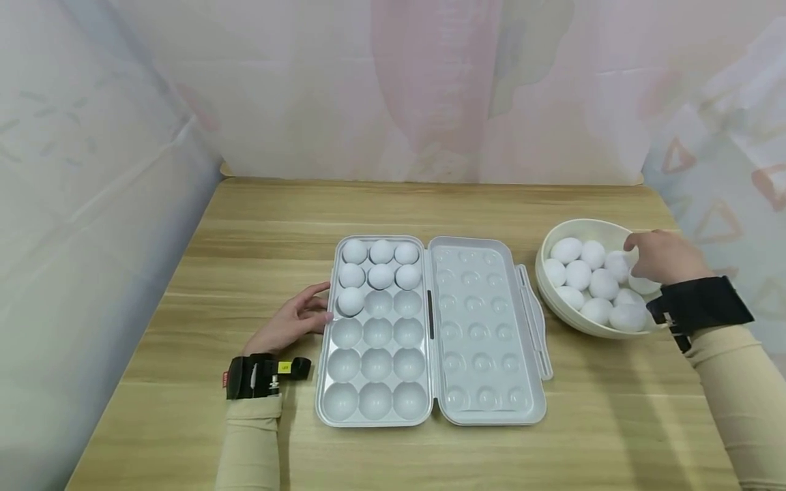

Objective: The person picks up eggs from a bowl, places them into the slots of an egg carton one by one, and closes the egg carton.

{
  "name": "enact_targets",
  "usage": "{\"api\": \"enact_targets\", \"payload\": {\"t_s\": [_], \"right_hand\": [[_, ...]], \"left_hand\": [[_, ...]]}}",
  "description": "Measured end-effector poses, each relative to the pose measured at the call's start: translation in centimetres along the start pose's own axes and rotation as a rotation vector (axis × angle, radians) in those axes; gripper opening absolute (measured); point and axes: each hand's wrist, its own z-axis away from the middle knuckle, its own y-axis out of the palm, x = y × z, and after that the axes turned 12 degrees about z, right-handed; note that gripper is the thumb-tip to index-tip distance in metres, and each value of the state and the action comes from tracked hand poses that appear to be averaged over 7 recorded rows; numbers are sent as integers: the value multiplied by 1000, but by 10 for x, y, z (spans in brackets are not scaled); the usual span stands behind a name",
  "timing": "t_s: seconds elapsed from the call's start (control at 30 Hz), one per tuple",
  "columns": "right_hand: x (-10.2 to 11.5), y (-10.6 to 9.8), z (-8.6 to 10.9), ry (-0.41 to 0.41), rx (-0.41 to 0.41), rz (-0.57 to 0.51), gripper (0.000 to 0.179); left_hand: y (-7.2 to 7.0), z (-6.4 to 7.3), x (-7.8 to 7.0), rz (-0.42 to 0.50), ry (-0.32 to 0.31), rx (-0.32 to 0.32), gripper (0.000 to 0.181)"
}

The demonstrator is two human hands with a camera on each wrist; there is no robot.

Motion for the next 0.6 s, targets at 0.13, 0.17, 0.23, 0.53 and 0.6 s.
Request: {"api": "enact_targets", "payload": {"t_s": [0.13,0.17,0.23,0.53,0.6], "right_hand": [[-6,4,-2,-10,62,15,44],[-8,5,-2,-8,78,14,44],[-10,7,-2,-2,99,9,45],[-18,11,-8,-14,118,-17,35],[-19,12,-9,-25,124,-19,29]], "left_hand": [[0,0,-1,-4,-3,0,64],[0,-1,-1,1,-2,1,64],[1,-1,-1,12,-2,4,64],[0,0,-1,17,16,8,64],[0,0,0,26,17,9,64]]}}
